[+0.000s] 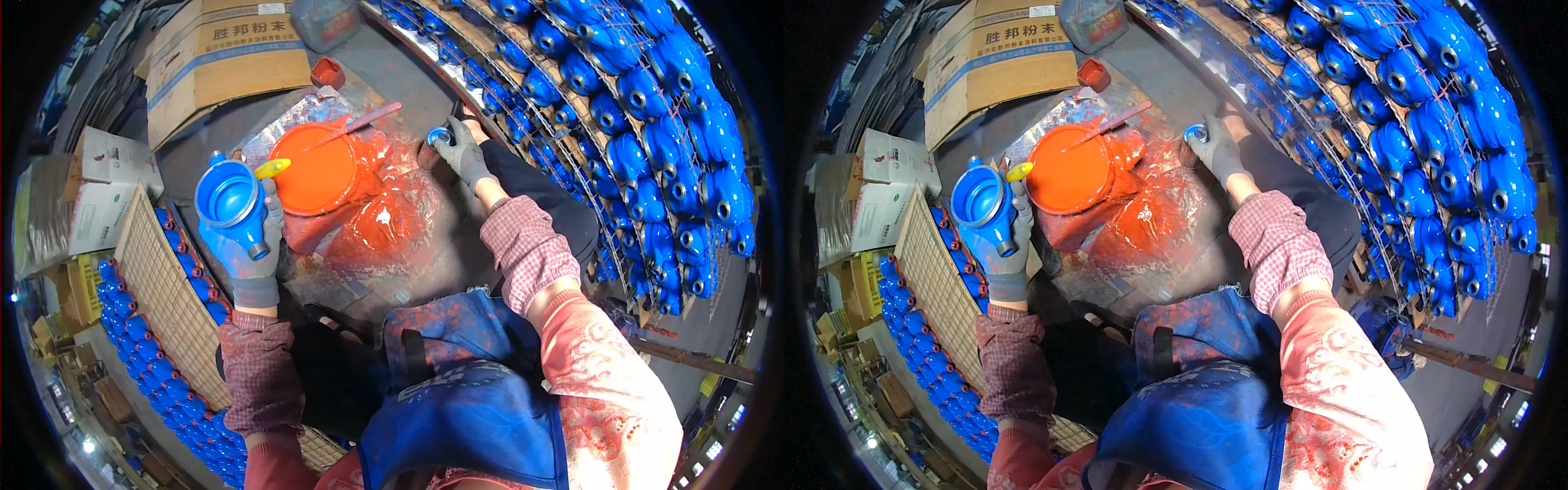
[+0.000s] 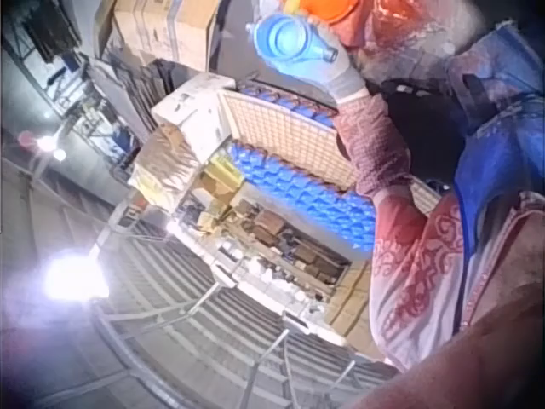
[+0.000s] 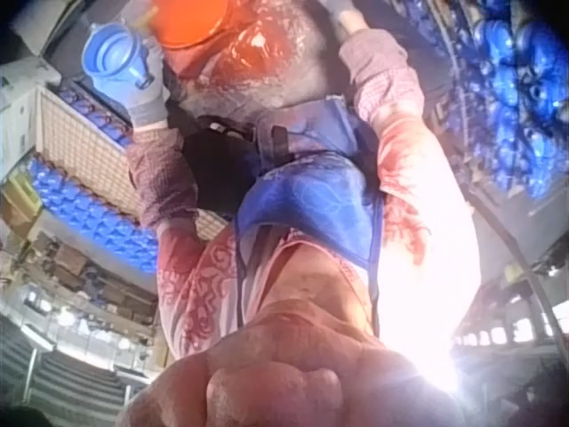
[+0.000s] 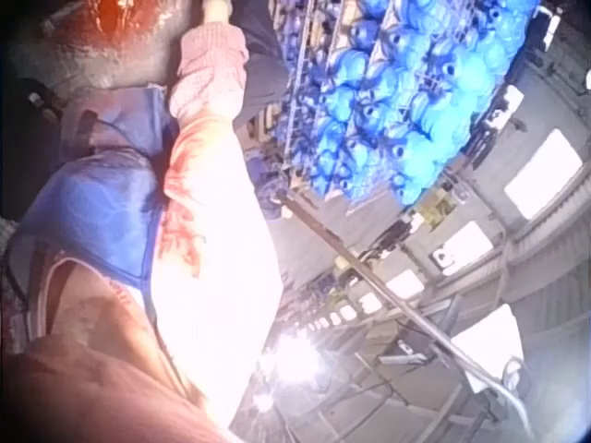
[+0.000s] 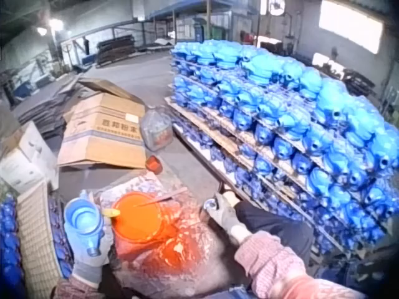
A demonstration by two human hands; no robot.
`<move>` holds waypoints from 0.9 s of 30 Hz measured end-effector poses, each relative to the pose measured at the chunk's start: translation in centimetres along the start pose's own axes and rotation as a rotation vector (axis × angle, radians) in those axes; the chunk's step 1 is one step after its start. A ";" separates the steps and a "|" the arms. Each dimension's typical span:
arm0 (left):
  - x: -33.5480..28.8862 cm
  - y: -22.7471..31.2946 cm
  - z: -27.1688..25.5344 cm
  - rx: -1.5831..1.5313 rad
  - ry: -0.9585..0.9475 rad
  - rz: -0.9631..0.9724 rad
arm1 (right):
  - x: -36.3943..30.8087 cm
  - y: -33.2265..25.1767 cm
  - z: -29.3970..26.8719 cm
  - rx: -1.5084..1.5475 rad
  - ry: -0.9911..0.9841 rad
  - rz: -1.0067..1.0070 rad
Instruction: The person paints blue components by dipping a paintbrush into an orange paint dish, applying paint to the rims of each component by hand, and placing them onto a wire grid tray.
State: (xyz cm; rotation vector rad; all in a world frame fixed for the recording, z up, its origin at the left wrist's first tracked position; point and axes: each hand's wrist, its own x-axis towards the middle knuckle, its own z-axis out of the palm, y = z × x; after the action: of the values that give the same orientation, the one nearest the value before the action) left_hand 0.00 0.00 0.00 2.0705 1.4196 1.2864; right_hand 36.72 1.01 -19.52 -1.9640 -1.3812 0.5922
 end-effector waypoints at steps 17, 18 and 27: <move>-1.3 4.6 -0.2 -0.125 -0.041 0.037 | -11.3 -25.0 1.7 1.143 -0.244 -0.020; -1.4 5.1 -0.3 -0.240 -0.089 -0.044 | -11.1 -25.0 1.7 1.123 -0.193 0.013; -0.9 2.5 -2.6 -1.426 0.003 -0.750 | -7.1 -22.1 -3.6 1.164 0.067 -0.052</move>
State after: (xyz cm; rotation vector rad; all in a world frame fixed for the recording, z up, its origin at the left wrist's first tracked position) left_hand -0.76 -2.44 2.64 0.5137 0.6630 1.2717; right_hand 22.55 -1.54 -0.99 -0.9768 -0.7195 0.9921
